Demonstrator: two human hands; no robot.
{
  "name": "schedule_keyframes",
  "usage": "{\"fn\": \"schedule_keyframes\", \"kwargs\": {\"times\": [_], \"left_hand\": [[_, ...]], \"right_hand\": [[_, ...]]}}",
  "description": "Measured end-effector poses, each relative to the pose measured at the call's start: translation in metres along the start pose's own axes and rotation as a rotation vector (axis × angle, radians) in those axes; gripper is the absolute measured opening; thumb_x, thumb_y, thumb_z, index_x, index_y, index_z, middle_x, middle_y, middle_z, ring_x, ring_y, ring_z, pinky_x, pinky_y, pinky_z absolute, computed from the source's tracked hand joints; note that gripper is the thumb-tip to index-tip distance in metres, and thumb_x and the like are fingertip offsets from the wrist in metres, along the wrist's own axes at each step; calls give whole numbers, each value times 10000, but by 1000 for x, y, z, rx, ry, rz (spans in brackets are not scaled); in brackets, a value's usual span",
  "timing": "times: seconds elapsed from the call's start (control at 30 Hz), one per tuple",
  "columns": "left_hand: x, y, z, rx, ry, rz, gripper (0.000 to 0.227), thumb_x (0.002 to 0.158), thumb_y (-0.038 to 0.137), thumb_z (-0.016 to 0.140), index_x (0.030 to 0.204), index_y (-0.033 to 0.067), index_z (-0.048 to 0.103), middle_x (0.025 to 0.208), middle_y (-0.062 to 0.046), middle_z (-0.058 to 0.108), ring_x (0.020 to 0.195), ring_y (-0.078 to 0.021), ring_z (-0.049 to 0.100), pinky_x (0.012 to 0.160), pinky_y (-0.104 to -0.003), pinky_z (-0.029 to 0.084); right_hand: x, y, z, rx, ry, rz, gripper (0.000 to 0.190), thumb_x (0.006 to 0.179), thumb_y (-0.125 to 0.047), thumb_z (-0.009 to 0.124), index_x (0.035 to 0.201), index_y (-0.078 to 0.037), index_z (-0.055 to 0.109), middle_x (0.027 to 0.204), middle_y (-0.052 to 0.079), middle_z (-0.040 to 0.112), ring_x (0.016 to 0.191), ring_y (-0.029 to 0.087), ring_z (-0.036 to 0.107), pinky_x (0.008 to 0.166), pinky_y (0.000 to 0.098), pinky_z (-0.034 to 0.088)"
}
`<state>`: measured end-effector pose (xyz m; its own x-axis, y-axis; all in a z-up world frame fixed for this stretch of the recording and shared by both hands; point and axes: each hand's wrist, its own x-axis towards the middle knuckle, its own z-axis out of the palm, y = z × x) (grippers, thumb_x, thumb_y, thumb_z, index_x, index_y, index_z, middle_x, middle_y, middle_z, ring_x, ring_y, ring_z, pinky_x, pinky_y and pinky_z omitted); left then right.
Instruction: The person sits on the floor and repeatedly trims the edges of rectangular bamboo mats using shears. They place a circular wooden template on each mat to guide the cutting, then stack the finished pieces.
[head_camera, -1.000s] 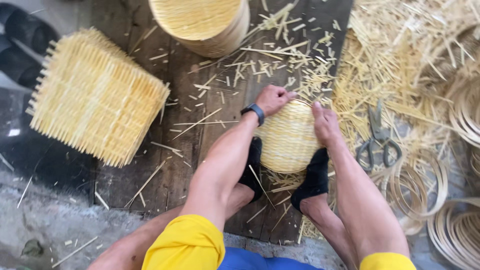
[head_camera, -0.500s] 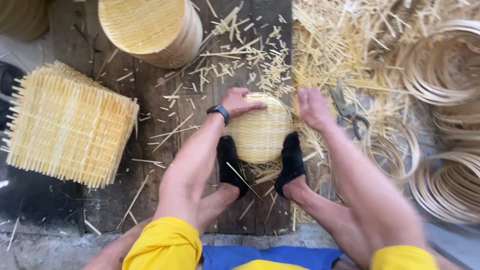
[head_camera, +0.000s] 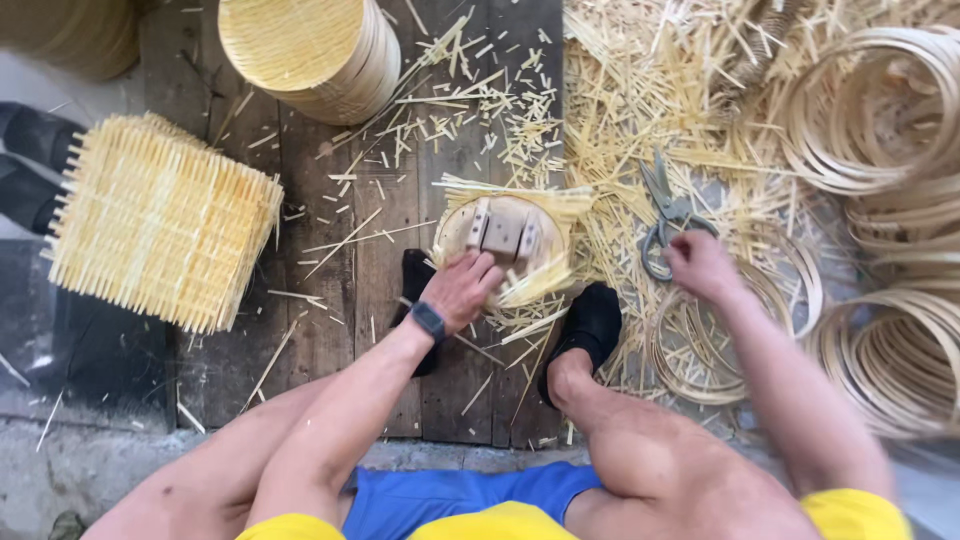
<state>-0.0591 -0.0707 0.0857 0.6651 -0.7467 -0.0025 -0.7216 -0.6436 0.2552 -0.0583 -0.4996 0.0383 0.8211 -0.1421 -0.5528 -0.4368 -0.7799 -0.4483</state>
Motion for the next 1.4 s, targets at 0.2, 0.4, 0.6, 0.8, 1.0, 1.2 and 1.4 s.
{"fn": "schedule_keyframes", "kwargs": {"times": [0.2, 0.4, 0.6, 0.8, 1.0, 1.2, 1.4], "left_hand": [[-18, -16, -12, -211, -95, -470, 872, 705, 640, 837, 1231, 46, 476, 1254, -172, 488, 1239, -352, 479, 1058, -477, 388], [60, -2, 5, -141, 123, -827, 1397, 521, 741, 851, 1470, -74, 230, 1324, -282, 452, 1296, -426, 413, 1177, -579, 163], [55, -10, 9, -123, 323, -557, 1169, 697, 558, 855, 1563, 43, 263, 1284, -191, 501, 1210, -342, 496, 1172, -525, 266], [75, -31, 21, -161, 204, -439, 1174, 705, 580, 840, 1579, 44, 267, 1272, -211, 490, 1220, -370, 492, 1169, -541, 281], [64, -14, 13, -148, 88, -581, 1265, 616, 662, 844, 1551, 44, 258, 1460, -230, 374, 1408, -412, 317, 1218, -654, 118], [83, 34, 37, -255, 324, -1007, 1239, 691, 607, 869, 1590, 70, 207, 1592, -361, 138, 1507, -543, 108, 1190, -651, 186], [75, 21, 55, -175, 386, -858, 1228, 686, 494, 860, 1607, 125, 135, 1552, -378, 159, 1468, -576, 157, 1179, -664, 258]], "right_hand": [[46, 37, 63, -356, 197, 132, 977, 753, -414, 914, 1368, 126, 381, 1354, 308, 467, 1256, 422, 532, 1110, 471, 434], [65, 36, 48, -96, -17, 426, 823, 755, -249, 915, 1354, 45, 434, 1230, 291, 657, 1090, 407, 675, 973, 493, 538], [58, 45, 61, 954, -225, 348, 445, 705, -231, 826, 1053, 15, 698, 921, 160, 746, 745, 207, 740, 681, 357, 616], [-1, -1, 61, 453, -133, 365, 576, 835, -448, 851, 1034, 78, 729, 810, 197, 668, 684, 300, 622, 618, 391, 538], [-14, -66, 31, -174, -38, -220, 744, 799, -528, 798, 1246, 17, 562, 1182, 213, 603, 1099, 345, 603, 932, 464, 492], [13, -97, 51, -587, 49, -343, 663, 743, -418, 784, 1168, 50, 583, 1114, 213, 614, 1032, 314, 623, 942, 414, 531], [27, -81, 55, -696, 41, -300, 198, 1016, -209, 612, 1022, -18, 662, 913, 146, 666, 704, 221, 677, 583, 357, 575]]}}
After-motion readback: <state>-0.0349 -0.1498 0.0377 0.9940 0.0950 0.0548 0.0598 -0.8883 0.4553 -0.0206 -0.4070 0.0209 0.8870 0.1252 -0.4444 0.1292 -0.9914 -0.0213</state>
